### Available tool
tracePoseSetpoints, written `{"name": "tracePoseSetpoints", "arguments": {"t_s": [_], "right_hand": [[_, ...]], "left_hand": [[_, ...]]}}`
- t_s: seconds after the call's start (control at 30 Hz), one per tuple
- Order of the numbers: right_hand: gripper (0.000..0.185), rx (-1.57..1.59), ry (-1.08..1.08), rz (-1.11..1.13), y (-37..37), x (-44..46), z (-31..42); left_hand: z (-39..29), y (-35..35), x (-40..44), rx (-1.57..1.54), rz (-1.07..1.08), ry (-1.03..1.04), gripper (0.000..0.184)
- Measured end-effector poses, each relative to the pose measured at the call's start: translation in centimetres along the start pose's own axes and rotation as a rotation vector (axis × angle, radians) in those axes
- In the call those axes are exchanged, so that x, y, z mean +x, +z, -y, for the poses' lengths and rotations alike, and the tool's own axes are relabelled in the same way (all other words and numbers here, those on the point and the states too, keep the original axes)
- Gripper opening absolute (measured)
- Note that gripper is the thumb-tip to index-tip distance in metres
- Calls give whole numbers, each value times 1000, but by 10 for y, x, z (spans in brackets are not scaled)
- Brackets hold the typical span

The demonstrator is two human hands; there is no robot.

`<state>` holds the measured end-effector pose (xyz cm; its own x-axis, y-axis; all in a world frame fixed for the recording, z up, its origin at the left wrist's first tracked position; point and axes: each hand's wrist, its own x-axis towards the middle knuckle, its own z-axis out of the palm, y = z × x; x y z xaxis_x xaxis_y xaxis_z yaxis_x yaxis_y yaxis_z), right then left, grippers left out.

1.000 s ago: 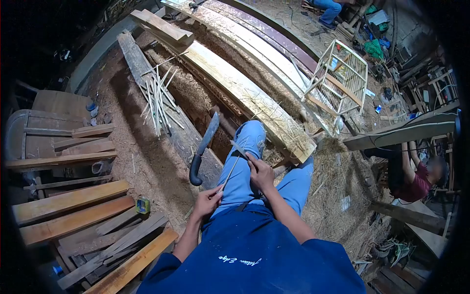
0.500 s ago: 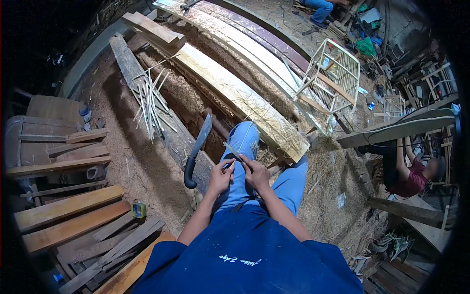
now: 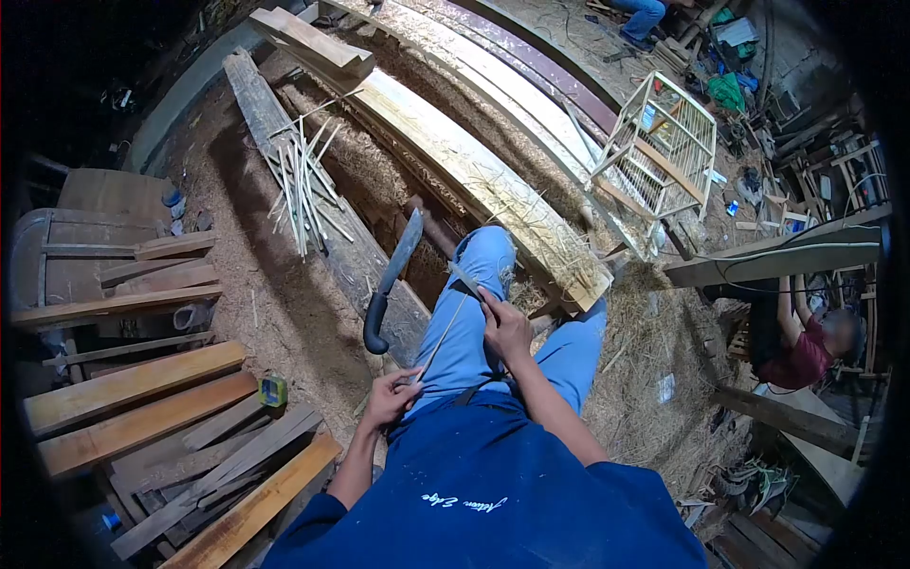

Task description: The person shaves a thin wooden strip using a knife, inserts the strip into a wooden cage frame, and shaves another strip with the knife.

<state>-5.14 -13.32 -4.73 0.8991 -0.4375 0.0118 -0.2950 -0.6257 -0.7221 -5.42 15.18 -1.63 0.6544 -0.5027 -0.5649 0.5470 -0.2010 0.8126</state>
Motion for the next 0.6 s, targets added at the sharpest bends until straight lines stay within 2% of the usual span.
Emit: {"name": "tracePoseSetpoints", "arguments": {"t_s": [0.17, 0.33, 0.37, 0.43, 0.6], "right_hand": [[35, 5, -36, 8, -5, 1, 4], [35, 98, -95, 3, -11, -1, 6], [34, 137, -114, -11, -10, -1, 5], [33, 117, -82, 4, -9, -1, 2], [32, 22, -75, 52, -5, -5, -3]], "left_hand": [[-16, 10, 18, 27, -29, -22, 34], [-78, 64, 77, 106, -42, -5, 30], [-76, 71, 91, 104, -38, -1, 30], [-63, 78, 120, 149, -117, 151, 29], [-43, 68, 123, 67, -69, 153, 30]]}}
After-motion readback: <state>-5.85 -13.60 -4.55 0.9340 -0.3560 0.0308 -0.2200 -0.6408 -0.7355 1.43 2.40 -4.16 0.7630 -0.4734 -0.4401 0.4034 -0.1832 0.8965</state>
